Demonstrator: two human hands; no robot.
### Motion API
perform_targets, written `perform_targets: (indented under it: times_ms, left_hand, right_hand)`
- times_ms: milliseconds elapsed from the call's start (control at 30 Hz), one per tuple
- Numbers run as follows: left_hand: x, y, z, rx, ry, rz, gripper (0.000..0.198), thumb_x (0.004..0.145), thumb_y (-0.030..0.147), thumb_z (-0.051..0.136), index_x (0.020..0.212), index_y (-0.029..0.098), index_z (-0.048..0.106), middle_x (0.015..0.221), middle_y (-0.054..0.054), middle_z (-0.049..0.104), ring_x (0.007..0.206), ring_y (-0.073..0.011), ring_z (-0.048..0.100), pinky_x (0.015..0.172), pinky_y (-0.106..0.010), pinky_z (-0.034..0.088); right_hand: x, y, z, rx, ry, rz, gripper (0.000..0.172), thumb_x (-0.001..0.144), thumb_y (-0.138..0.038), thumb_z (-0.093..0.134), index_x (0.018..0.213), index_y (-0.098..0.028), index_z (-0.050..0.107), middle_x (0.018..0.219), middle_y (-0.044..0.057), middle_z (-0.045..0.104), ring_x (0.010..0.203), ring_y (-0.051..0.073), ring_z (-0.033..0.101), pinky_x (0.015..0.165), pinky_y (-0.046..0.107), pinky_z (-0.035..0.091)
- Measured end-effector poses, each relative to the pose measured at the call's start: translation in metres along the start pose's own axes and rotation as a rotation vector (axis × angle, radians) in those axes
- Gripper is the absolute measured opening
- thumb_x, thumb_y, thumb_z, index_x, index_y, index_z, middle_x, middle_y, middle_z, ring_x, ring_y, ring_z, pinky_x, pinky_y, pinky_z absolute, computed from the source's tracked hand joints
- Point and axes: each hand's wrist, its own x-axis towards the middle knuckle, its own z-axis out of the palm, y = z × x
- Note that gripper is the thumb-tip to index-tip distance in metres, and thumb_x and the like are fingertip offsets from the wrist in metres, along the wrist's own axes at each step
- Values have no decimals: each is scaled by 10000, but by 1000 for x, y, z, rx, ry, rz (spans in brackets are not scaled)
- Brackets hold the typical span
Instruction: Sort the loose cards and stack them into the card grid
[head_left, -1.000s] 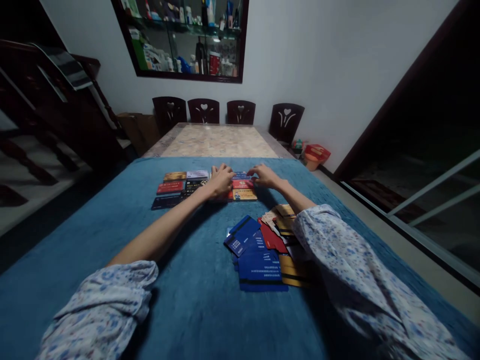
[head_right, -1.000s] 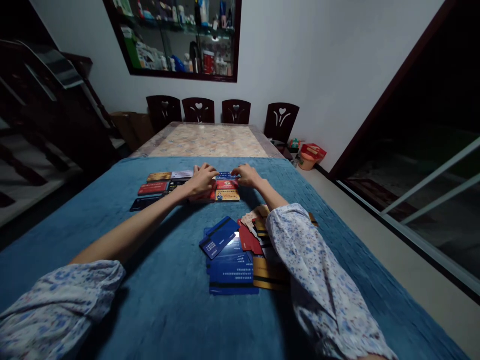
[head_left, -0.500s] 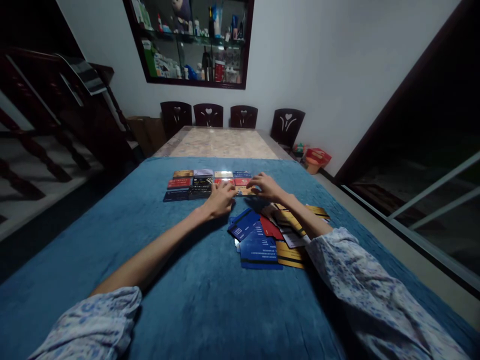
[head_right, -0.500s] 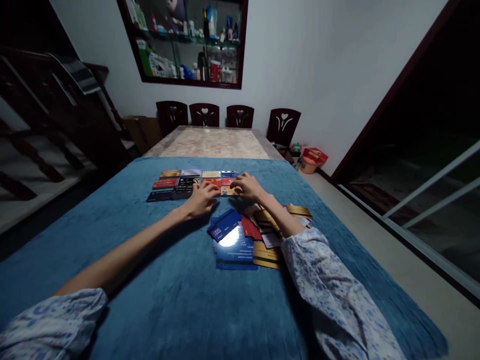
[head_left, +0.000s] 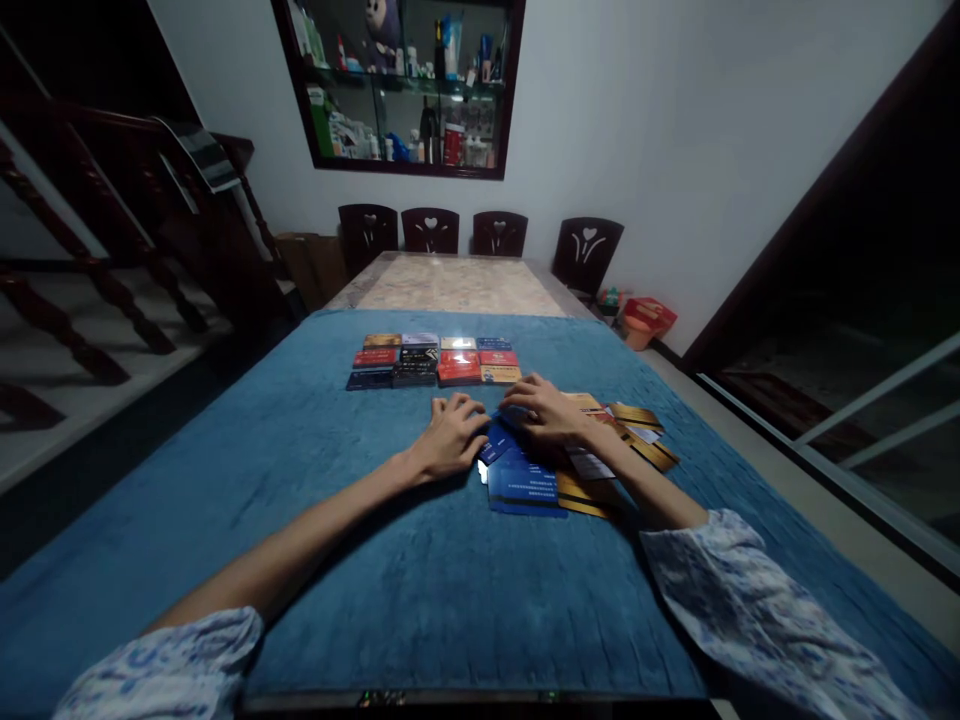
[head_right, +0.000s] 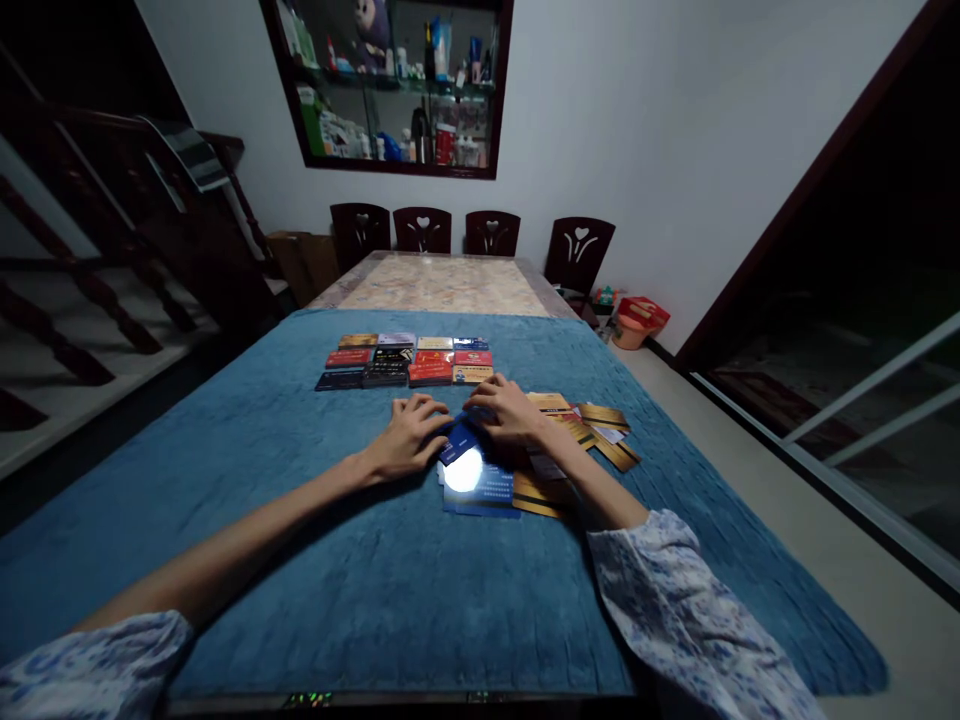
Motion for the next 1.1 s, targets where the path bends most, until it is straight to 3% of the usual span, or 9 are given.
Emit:
perform_targets:
  times_ms: [400,833,1100]
  left_hand:
    - [-11,12,5,-25,-16,-24,345,977,361,541,1261,217,675,1420,-132,620,1312,-327,442,1018,-537,340]
    - [-13,5,9,-50,6,-102,388,969,242,470,1289,217,689,1388,-117,665,1302,-318,460,1014,-550,319]
    - [-15,6,9,-64,40,-66,344,942,356,568,1205,218,741,1352,-121,680,1335,-346,442,1054,-576,309]
  right_hand:
    - [-18,-9,7,-37,-84,27,485,948,-399,611,1411,-260,646,1412,119,645,1290,345,461,1050,583,420]
    - [-17,-16,15,-93,-20,32,430,967,-451,587,1336,-266,708,1240,146,688,1187,349,480,977,558,440]
    - [-20,-16,21,-73,19,-18,396,989,-414,560,1312,-236,706,1287,132,703,1229,331,495,1015,550,427]
